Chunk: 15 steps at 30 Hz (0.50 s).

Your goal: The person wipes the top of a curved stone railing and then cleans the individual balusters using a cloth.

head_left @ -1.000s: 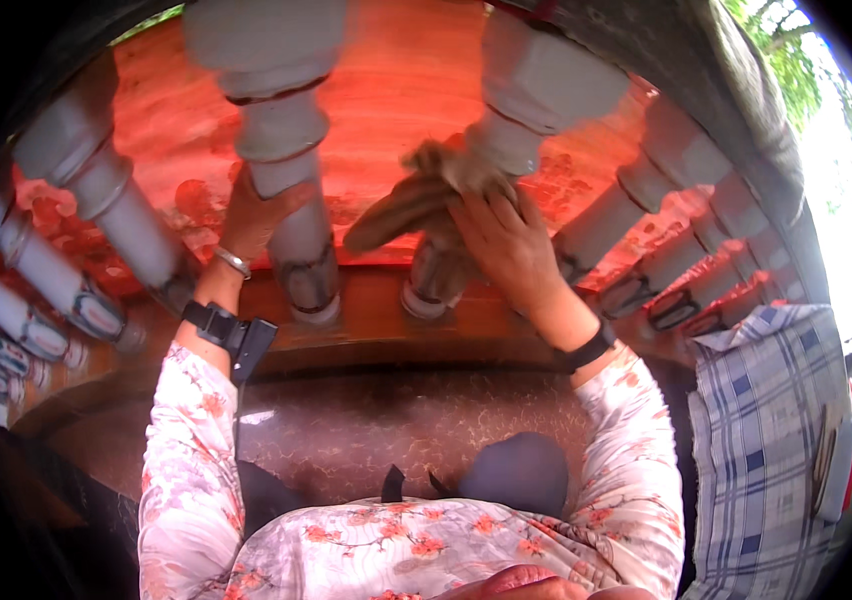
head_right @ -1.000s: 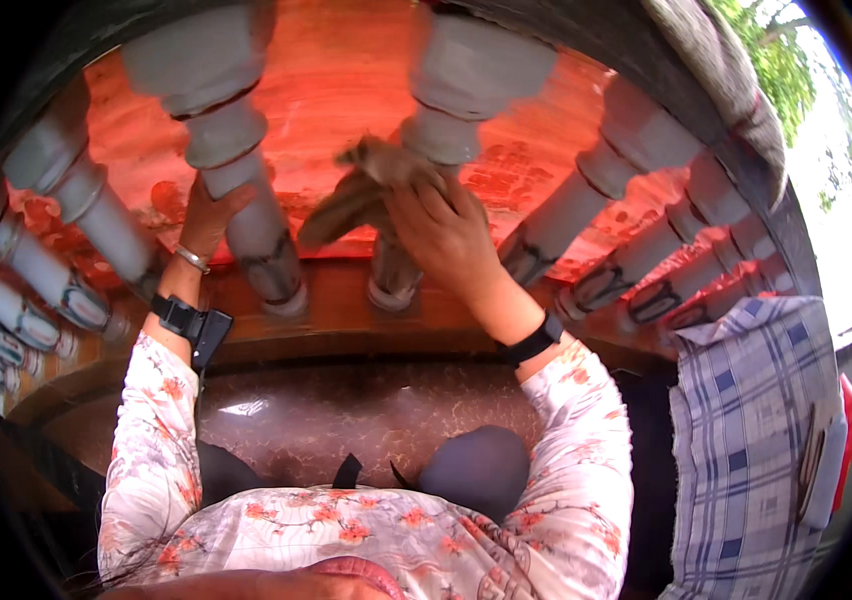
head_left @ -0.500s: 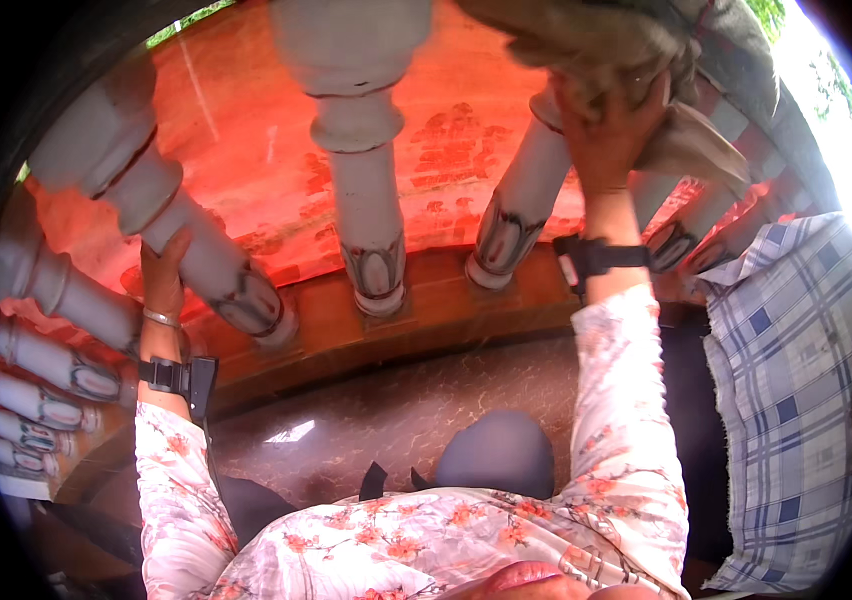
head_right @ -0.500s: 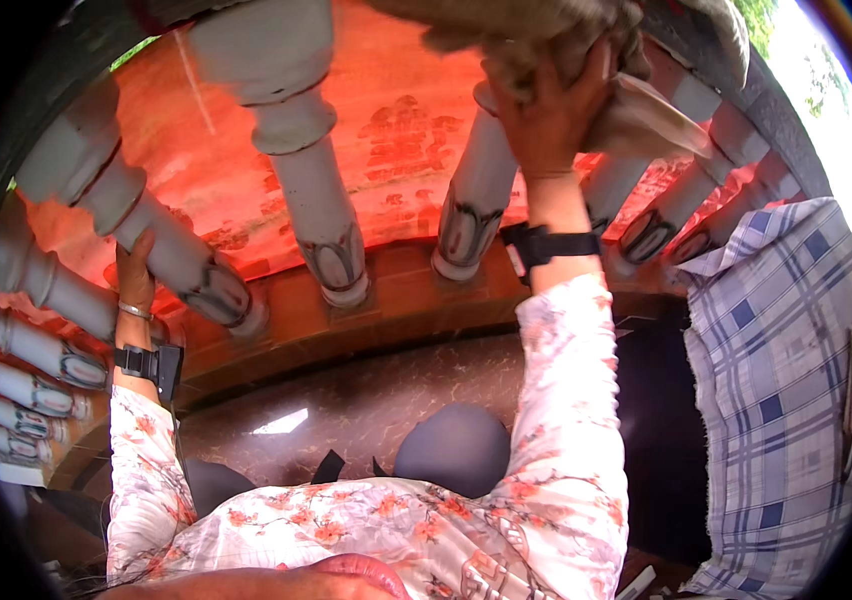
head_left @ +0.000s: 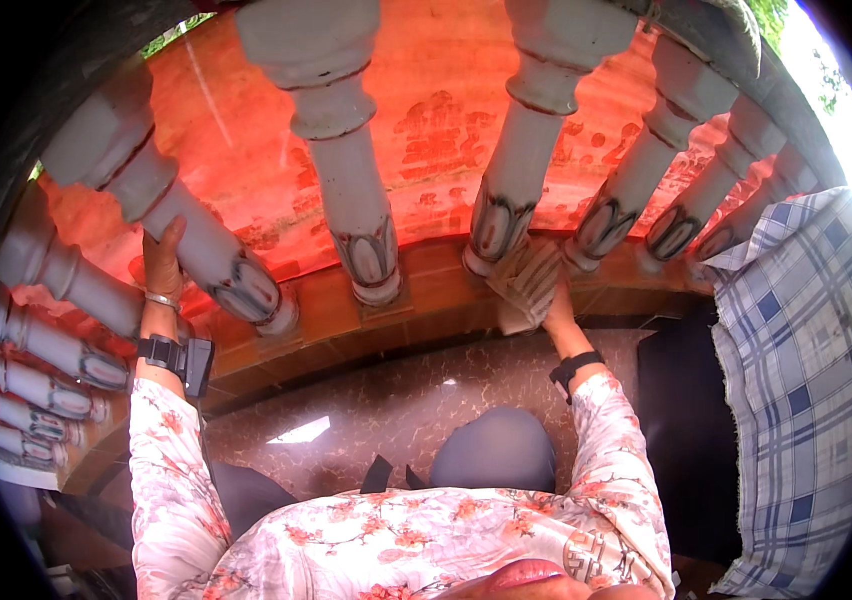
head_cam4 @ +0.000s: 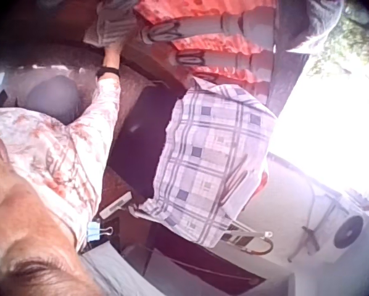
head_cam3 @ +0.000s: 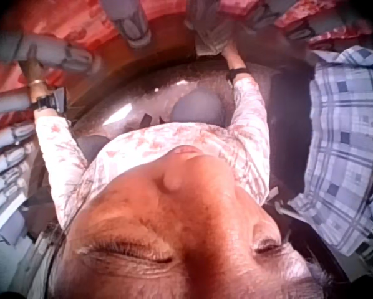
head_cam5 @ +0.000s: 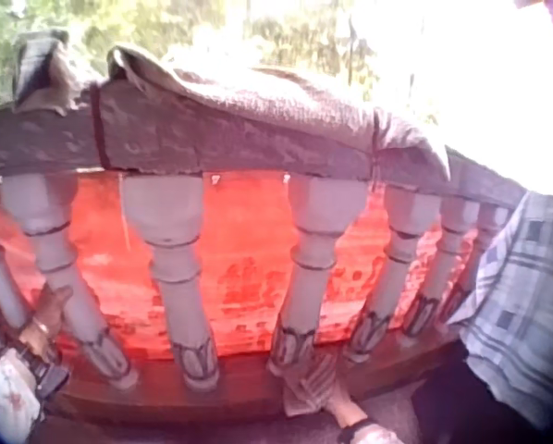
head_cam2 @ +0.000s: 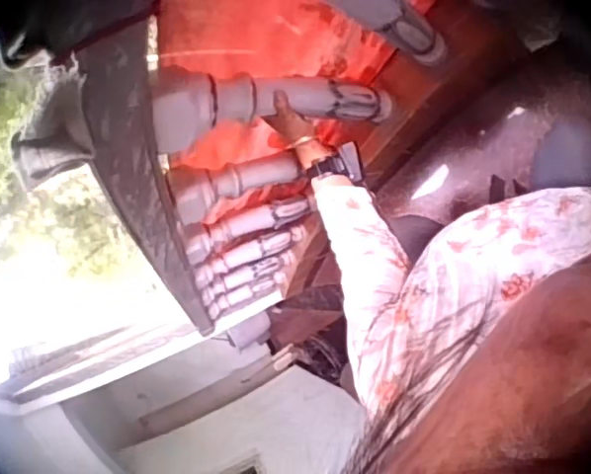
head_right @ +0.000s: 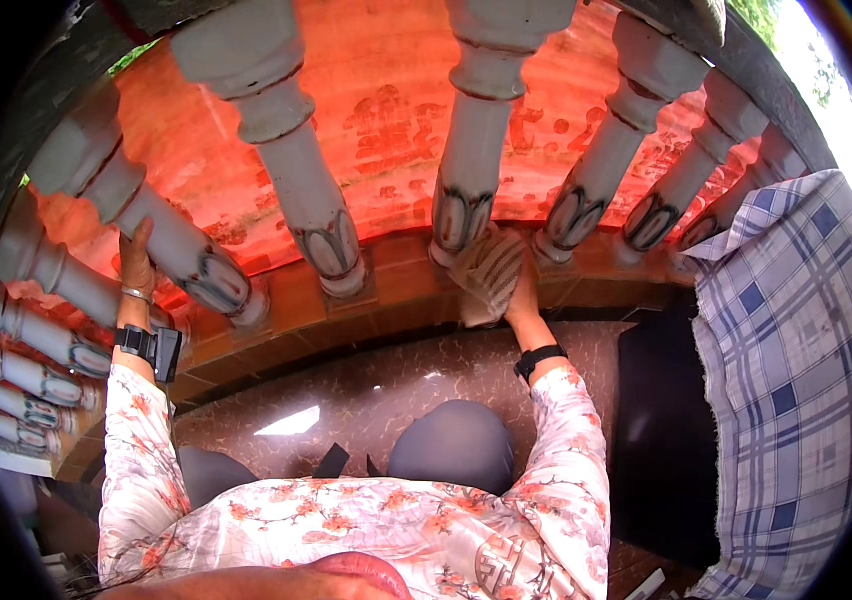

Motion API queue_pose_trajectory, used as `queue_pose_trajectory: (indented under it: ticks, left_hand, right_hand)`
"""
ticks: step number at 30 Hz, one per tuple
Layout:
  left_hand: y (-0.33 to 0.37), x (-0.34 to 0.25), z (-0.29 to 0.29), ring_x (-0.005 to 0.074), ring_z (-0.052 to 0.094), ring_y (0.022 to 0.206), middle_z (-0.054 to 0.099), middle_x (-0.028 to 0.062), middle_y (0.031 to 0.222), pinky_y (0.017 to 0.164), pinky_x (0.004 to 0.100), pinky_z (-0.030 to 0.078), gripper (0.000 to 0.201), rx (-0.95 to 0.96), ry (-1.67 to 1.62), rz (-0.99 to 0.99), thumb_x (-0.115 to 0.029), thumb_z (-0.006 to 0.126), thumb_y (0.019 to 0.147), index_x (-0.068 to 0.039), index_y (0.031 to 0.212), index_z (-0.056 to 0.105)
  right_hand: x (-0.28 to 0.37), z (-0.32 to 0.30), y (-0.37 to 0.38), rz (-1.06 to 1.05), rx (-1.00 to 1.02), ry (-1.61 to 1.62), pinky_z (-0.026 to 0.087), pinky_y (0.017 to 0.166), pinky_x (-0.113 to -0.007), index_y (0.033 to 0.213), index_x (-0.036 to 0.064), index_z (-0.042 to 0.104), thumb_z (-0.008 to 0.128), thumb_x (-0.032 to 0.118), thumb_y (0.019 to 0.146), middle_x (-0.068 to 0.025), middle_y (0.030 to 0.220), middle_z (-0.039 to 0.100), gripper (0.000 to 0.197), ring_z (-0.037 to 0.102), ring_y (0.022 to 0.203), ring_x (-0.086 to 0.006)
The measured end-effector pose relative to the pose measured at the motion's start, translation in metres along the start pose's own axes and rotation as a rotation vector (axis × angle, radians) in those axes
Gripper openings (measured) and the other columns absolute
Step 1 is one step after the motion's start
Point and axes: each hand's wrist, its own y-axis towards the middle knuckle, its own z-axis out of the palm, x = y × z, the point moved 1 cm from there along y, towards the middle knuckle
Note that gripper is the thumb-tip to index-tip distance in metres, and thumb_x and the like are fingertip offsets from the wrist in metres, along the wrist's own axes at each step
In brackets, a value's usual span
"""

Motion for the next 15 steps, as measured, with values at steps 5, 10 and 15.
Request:
queue_pose_trajectory:
  ticks: [5,10,15]
  left_hand:
    - [-0.009,-0.009,-0.027,0.0147,0.055,0.085,0.053,0.0049,0.098,0.071,0.0292,0.048,0.049,-0.056,0.071,-0.024,-0.028,0.066,0.079,-0.004,0.115,0.045]
    - [-0.004,0.008,-0.021,0.0169,0.055,0.091,0.054,0.0058,0.103,0.080,0.0313,0.046,0.049,-0.067,-0.009,-0.005,-0.027,0.064,0.080,-0.003,0.119,0.044]
    - [0.000,0.015,-0.042,0.0190,0.053,0.099,0.053,0.0069,0.110,0.087,0.0343,0.044,0.050,-0.077,0.012,0.001,-0.025,0.063,0.081,-0.002,0.121,0.043]
  right_hand:
    - [-0.008,-0.081,0.135,0.260,-0.359,0.809,0.044,0.084,-0.035,0.120,-0.0023,0.047,0.058,0.026,0.085,-0.0148,0.113,0.054,0.046,0.053,0.098,-0.0283]
    - [-0.003,-0.104,0.207,0.421,-0.479,1.172,0.045,0.083,-0.039,0.120,0.0010,0.047,0.063,0.028,0.082,-0.0143,0.116,0.052,0.050,0.051,0.101,-0.0286]
    - [0.047,-0.012,0.060,0.134,-0.080,0.872,0.029,0.099,-0.049,0.125,-0.0047,0.036,0.054,0.025,0.085,-0.0227,0.131,0.034,0.053,0.040,0.115,-0.0387]
